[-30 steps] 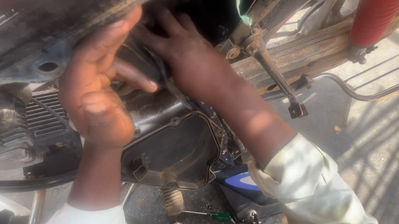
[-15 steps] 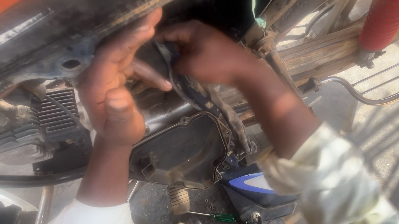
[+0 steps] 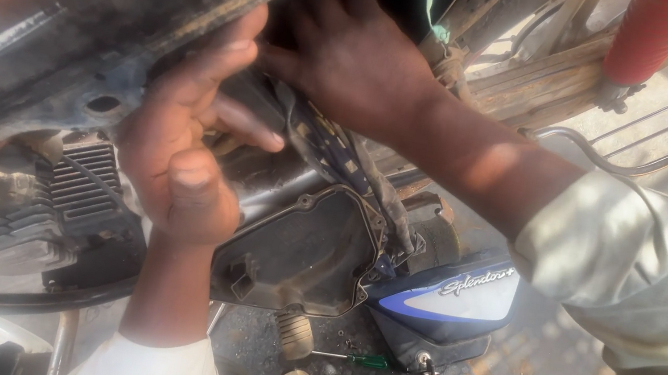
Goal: Cleaning the air filter housing and components of a motorcycle using a cloth.
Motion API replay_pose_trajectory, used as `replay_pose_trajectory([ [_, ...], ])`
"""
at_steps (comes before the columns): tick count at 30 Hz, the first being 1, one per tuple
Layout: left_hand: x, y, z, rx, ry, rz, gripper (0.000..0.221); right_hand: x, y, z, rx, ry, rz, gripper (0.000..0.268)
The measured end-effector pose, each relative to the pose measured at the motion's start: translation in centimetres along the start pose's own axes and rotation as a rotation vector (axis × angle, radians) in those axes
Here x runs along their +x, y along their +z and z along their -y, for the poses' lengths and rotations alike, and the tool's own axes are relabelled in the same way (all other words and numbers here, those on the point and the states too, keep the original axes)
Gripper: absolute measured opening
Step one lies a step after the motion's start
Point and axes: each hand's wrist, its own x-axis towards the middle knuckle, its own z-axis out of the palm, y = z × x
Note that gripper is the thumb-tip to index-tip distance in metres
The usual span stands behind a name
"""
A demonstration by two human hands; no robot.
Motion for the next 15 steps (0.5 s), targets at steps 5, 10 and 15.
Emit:
replay_pose_trajectory([
  [5,0.2,0.2,-0.3,0.019,0.018,-0.004,0.085,1.0,0.1,-0.2,0.419,0.032,0.094,0.026],
  [10,-0.1,0.0,-0.2,-0.004,0.013,0.015,0.085,2.6,-0.3,-0.4,0.922,0.293,0.379,0.022],
  [15,0.4,0.0,-0.4,-0.01,0.005,0.01,0.085,1.4,1.8,-0.8,1.507,0.417,0.316,0.04],
])
